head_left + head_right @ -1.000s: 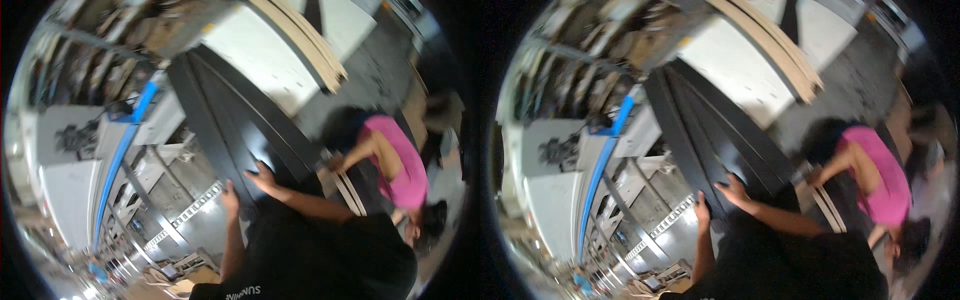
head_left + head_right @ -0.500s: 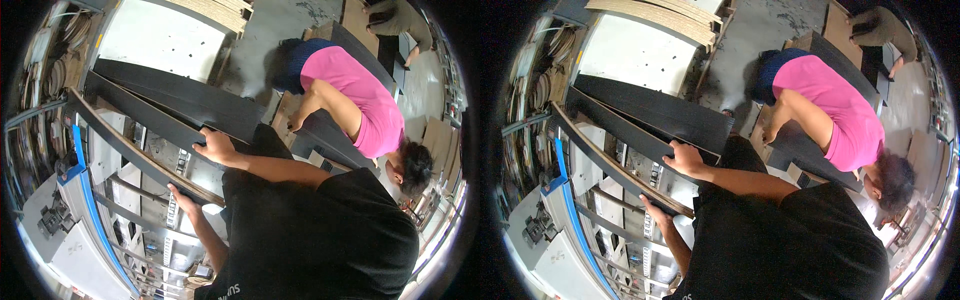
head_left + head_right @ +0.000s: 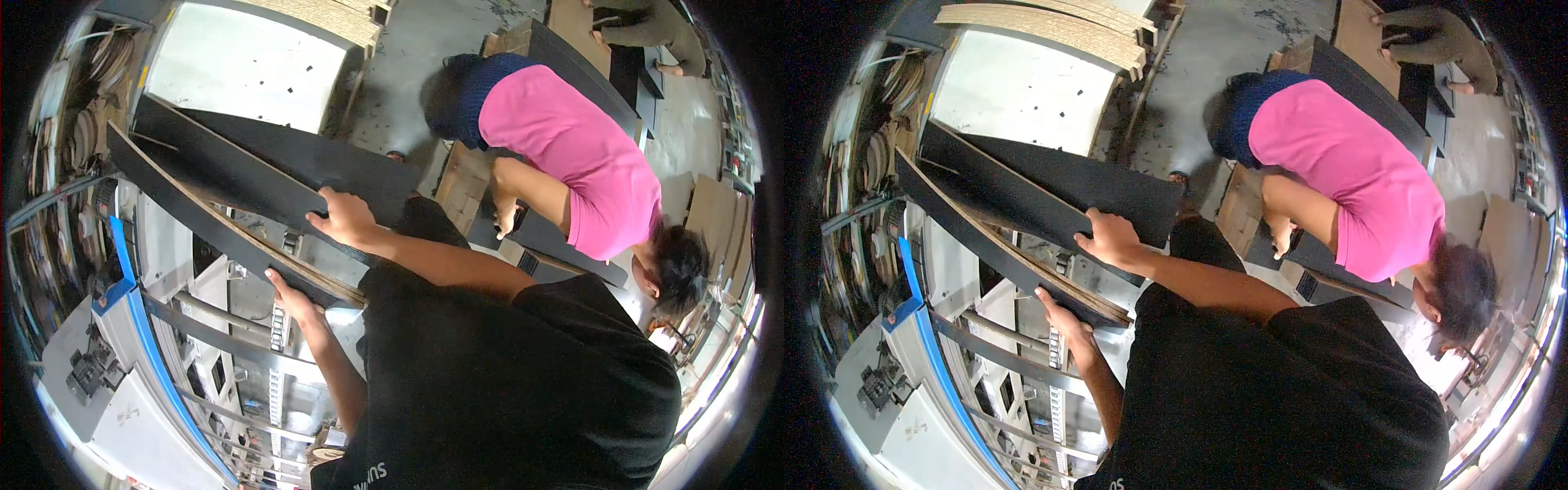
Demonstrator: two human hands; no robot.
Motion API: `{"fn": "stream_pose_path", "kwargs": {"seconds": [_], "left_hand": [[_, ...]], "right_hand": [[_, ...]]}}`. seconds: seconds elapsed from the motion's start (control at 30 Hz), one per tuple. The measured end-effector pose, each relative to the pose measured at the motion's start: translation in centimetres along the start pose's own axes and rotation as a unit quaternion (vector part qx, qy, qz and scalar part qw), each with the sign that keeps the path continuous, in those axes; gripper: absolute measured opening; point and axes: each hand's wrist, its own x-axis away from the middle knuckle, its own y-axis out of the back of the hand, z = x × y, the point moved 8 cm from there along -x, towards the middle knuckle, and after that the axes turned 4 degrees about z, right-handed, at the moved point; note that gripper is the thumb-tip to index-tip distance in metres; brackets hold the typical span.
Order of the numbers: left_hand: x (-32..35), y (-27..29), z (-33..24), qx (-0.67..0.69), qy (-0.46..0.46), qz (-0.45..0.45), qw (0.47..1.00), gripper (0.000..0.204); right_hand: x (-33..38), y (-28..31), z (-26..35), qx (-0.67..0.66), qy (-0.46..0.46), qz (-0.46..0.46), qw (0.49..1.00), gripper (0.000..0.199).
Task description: The person picks up and organizes black and wood-textured boards from the floor and a workbench, moving them between different surfaces and an edge-banding machine.
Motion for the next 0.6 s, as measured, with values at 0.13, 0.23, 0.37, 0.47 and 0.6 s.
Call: {"fn": "stream_pose_path", "kwargs": {"seconds": [0.13,0.23,0.37,0.47,0.6], "left_hand": [[-0.3,-2.3,0.4,-0.019,0.016,0.011,1.0,0.086],[-0.8,-4.1,0.5,-0.019,0.017,0.026,0.999,0.087],[-1.2,-6.0,0.5,-0.025,0.013,0.017,0.999,0.088],[-0.9,-7.1,-0.1,-0.045,-0.009,0.019,0.999,0.089],[-0.9,-7.7,-0.3,-0.051,-0.022,0.015,0.998,0.091]], "right_hand": [[-1.7,0.1,-0.4,0.01,-0.003,0.033,0.999,0.056],[-2.8,0.2,-1.0,0.005,-0.018,0.042,0.999,0.063],[-3.8,1.0,-0.7,0.025,0.059,0.022,0.998,0.063],[-4.1,1.4,-1.5,0.037,0.048,0.01,0.998,0.062],[-4.5,1.6,-2.2,0.047,0.044,0.007,0.998,0.06]]}}
